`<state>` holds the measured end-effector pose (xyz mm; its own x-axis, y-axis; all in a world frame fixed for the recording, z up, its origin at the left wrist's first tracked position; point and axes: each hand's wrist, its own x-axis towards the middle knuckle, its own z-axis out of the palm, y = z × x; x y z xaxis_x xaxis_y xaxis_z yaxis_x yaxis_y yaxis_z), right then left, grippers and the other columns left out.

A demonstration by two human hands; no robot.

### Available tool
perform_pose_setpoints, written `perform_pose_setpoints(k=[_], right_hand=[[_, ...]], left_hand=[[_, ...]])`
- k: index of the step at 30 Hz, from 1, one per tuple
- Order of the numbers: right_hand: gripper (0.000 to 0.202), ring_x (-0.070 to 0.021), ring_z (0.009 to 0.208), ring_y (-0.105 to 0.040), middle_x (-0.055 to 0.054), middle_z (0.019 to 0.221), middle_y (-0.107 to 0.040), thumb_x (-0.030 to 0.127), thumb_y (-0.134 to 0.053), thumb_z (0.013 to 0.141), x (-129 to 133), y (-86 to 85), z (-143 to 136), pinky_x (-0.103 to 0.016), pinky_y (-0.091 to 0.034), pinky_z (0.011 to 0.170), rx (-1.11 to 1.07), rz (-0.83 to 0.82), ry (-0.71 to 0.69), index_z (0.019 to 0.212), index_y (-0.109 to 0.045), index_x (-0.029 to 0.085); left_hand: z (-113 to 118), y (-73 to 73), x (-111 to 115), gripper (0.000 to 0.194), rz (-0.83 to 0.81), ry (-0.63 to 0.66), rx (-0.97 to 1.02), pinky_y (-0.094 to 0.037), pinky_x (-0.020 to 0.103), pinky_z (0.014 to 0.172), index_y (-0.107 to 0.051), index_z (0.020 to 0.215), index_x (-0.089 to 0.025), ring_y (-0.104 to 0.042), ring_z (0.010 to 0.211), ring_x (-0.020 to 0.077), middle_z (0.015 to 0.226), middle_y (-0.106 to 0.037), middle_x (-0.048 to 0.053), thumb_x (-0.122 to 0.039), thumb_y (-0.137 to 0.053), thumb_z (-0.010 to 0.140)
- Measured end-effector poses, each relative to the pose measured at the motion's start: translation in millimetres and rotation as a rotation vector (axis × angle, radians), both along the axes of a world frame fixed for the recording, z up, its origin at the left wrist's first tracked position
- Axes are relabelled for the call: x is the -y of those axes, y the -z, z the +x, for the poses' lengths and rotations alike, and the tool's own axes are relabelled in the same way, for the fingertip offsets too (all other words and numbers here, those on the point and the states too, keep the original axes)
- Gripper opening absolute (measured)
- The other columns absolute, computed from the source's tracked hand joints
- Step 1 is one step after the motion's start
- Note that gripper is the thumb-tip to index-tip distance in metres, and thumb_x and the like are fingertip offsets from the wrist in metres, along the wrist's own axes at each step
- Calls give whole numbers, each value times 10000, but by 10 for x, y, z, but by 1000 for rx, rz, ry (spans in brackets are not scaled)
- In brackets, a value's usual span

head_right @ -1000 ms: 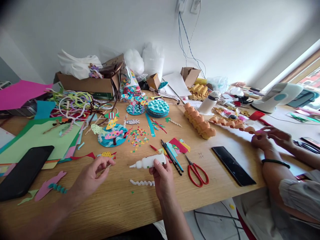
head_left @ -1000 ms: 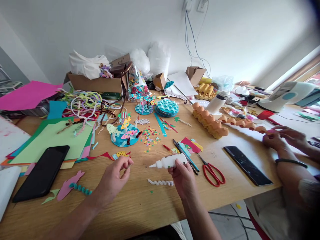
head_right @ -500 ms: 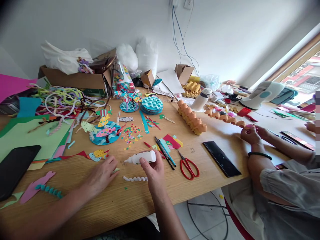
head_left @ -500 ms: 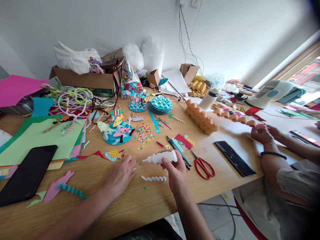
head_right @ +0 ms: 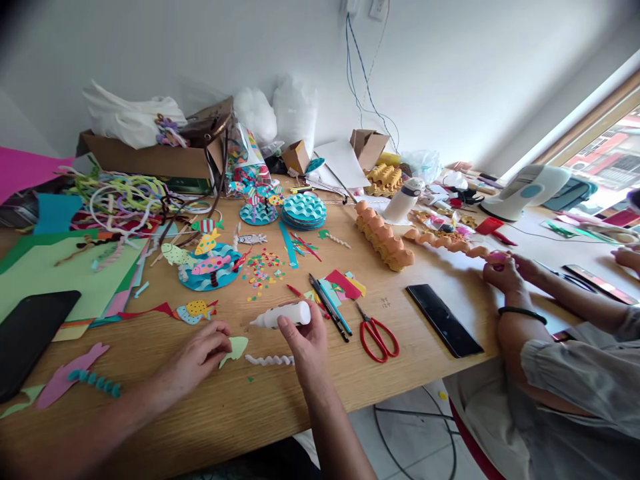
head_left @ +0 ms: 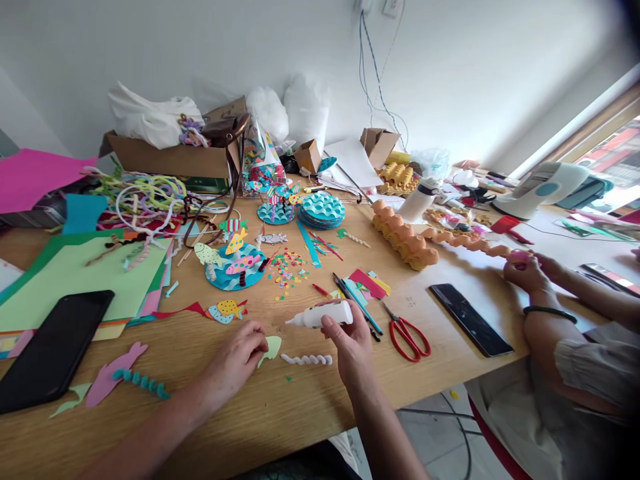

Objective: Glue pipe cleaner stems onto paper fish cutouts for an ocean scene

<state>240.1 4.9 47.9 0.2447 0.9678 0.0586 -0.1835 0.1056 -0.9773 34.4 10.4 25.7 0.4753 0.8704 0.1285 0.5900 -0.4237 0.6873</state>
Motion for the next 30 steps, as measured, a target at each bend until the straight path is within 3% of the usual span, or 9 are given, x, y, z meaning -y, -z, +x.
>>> perform_pose_setpoints(k=[9, 15, 17, 20, 24, 27, 30], right_hand=[[229, -144, 690, -542, -2, 777, -590, 342, -655, 730, -6, -41, -37, -237, -436, 581, 211, 65, -106, 870, -539, 204], [202, -147, 677, -546, 5, 713, -584, 316, -652, 729, -14, -99, -110, -232, -425, 568, 445, 135, -160, 843, -541, 192], [201, -145, 669, -546, 5, 707, -583, 319, -650, 728, -15, -114, -125, -230, -424, 559, 472, 141, -167, 832, -538, 190], [199, -145, 664, -547, 3, 706, -584, 319, -644, 728, -19, -120, -131, -229, -425, 552, 476, 124, -157, 832, -535, 189], [197, -142, 648, -543, 5, 699, -584, 311, -641, 723, -23, -121, -114, -228, -427, 543, 461, 117, -138, 836, -533, 191], [200, -138, 637, -536, 6, 697, -580, 314, -639, 722, -23, -130, -109, -226, -424, 541, 469, 121, -134, 838, -532, 192], [187, -132, 623, -529, 10, 682, -574, 315, -632, 728, -25, -144, -134, -221, -418, 541, 511, 126, -146, 819, -530, 188]], left_hand=[[10, 105, -129, 154, 79, -111, 33, -509, 303, 732, -632, 781, -178, -599, 824, 173, 885, -574, 50, -101, -500, 769], [-49, 45, 10, 241, 73, -52, 28, -537, 260, 691, -605, 872, -190, -623, 809, 148, 990, -581, 53, -43, -458, 750], [-87, 19, 47, 295, 131, 6, -37, -535, 253, 698, -603, 884, -194, -623, 827, 147, 990, -594, 51, -15, -402, 765], [-151, 61, 53, 337, 299, 127, -189, -500, 305, 839, -623, 947, -211, -586, 983, 176, 1020, -636, 41, -18, -390, 797], [-213, 222, 49, 448, 483, 270, -383, -367, 394, 1004, -496, 1237, -230, -415, 1228, 216, 1258, -573, 10, -83, -466, 815], [-206, 301, 81, 511, 526, 251, -485, -284, 440, 1038, -411, 1314, -232, -387, 1248, 235, 1325, -520, 3, -158, -508, 818], [-162, 317, 120, 471, 535, 176, -510, -256, 438, 1040, -449, 1286, -221, -405, 1233, 240, 1319, -526, 27, -199, -517, 820]])
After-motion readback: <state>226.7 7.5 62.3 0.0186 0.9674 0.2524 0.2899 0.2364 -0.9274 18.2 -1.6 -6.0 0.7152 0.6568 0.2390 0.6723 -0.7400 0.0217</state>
